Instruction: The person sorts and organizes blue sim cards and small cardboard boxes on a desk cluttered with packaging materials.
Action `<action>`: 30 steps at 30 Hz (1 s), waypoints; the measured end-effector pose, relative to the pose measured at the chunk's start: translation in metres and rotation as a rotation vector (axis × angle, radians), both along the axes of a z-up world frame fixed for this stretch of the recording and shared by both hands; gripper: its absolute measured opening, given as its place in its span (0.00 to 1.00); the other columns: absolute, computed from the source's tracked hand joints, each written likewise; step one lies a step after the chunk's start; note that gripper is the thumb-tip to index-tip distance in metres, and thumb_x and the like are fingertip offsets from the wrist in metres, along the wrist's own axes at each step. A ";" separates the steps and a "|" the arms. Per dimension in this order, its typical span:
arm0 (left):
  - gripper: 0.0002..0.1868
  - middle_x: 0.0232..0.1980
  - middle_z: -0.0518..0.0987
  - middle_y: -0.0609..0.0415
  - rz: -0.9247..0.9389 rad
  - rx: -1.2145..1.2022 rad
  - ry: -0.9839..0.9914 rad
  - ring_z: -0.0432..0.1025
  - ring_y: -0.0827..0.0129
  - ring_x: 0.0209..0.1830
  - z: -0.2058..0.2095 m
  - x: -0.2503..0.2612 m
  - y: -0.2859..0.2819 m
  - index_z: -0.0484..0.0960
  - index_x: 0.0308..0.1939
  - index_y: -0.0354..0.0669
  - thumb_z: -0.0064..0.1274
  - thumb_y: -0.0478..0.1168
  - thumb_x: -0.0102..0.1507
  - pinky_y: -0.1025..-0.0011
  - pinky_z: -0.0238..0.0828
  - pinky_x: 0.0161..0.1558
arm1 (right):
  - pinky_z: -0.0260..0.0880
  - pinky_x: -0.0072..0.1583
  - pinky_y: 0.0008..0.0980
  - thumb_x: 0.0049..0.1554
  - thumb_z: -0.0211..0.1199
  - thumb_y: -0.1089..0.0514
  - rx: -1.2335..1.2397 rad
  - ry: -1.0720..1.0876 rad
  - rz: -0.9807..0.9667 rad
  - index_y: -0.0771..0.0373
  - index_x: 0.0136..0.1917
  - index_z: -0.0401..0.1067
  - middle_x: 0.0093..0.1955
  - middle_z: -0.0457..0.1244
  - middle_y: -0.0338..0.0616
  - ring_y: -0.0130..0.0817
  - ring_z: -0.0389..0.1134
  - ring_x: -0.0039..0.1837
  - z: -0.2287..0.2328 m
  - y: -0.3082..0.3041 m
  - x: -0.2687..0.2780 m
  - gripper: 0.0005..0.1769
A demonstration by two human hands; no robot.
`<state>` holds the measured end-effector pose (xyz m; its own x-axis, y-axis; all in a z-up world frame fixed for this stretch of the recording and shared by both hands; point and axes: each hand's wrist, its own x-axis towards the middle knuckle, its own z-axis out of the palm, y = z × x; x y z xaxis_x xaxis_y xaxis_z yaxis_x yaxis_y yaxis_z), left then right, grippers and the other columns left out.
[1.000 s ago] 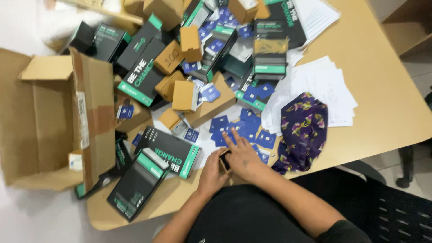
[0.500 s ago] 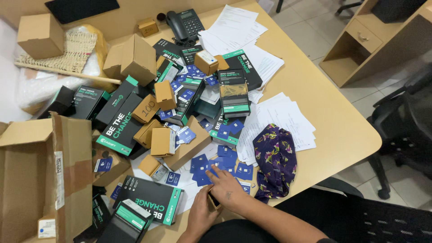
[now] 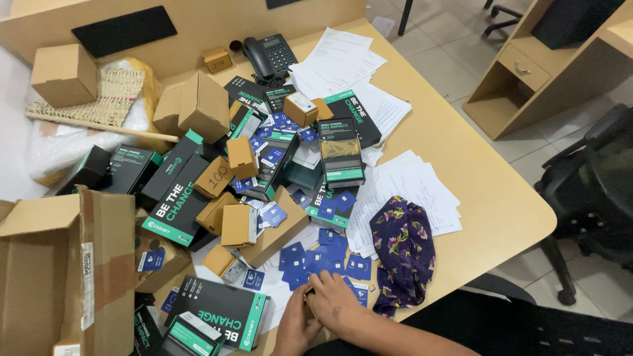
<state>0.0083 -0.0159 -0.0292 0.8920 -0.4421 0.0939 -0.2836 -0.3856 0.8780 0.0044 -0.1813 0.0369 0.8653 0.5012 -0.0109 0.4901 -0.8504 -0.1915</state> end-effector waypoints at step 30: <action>0.47 0.62 0.74 0.38 -0.079 0.025 0.025 0.70 0.46 0.64 -0.144 0.017 0.005 0.65 0.66 0.34 0.74 0.47 0.51 0.56 0.64 0.66 | 0.75 0.52 0.46 0.51 0.70 0.53 -0.416 0.673 0.207 0.62 0.56 0.80 0.58 0.71 0.51 0.50 0.73 0.56 -0.121 0.013 0.050 0.20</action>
<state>0.0248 -0.0114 -0.1730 0.8562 -0.5132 0.0600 -0.2922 -0.3851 0.8754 0.0539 -0.1679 -0.0843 0.4977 0.4903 -0.7155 0.5376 -0.8217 -0.1891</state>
